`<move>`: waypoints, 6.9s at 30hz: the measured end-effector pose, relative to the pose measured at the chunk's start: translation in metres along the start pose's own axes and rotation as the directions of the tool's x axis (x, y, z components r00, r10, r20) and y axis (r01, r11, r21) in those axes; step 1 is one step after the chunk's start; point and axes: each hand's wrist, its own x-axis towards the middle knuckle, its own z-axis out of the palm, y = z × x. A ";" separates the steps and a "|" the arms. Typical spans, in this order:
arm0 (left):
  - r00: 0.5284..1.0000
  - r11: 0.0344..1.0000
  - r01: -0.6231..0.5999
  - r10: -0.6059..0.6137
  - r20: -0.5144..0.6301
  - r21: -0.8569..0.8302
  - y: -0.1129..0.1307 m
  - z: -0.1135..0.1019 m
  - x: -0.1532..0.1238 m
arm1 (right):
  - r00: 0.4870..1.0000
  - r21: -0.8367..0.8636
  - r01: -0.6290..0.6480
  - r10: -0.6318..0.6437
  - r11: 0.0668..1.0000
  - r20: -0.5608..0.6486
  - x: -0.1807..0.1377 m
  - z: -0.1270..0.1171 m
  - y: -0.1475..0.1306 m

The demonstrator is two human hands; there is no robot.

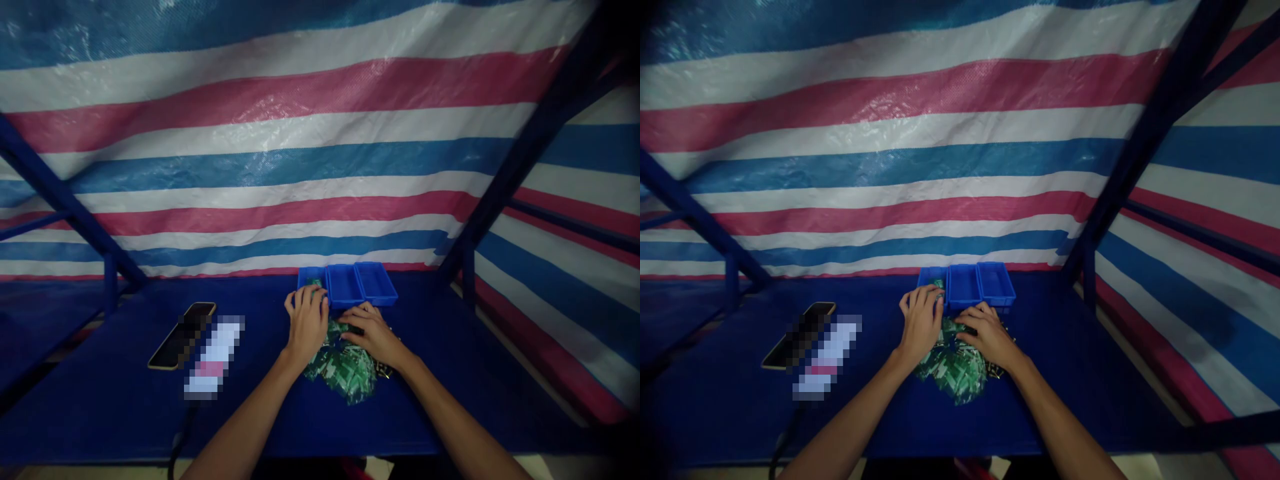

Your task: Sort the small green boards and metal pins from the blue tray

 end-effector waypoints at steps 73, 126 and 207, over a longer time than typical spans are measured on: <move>0.994 0.885 0.017 0.038 0.107 -0.465 0.007 0.013 -0.009 | 0.910 0.739 -0.146 0.383 0.657 -0.160 0.010 -0.007 -0.002; 0.985 0.948 -0.138 0.100 0.143 0.288 -0.030 -0.007 0.060 | 0.965 0.179 -0.068 0.110 0.982 -0.239 0.002 -0.007 -0.005; 0.993 0.855 0.072 -0.011 0.120 -0.514 0.017 0.009 -0.003 | 0.814 0.793 -0.193 0.546 0.577 -0.199 0.013 -0.003 0.011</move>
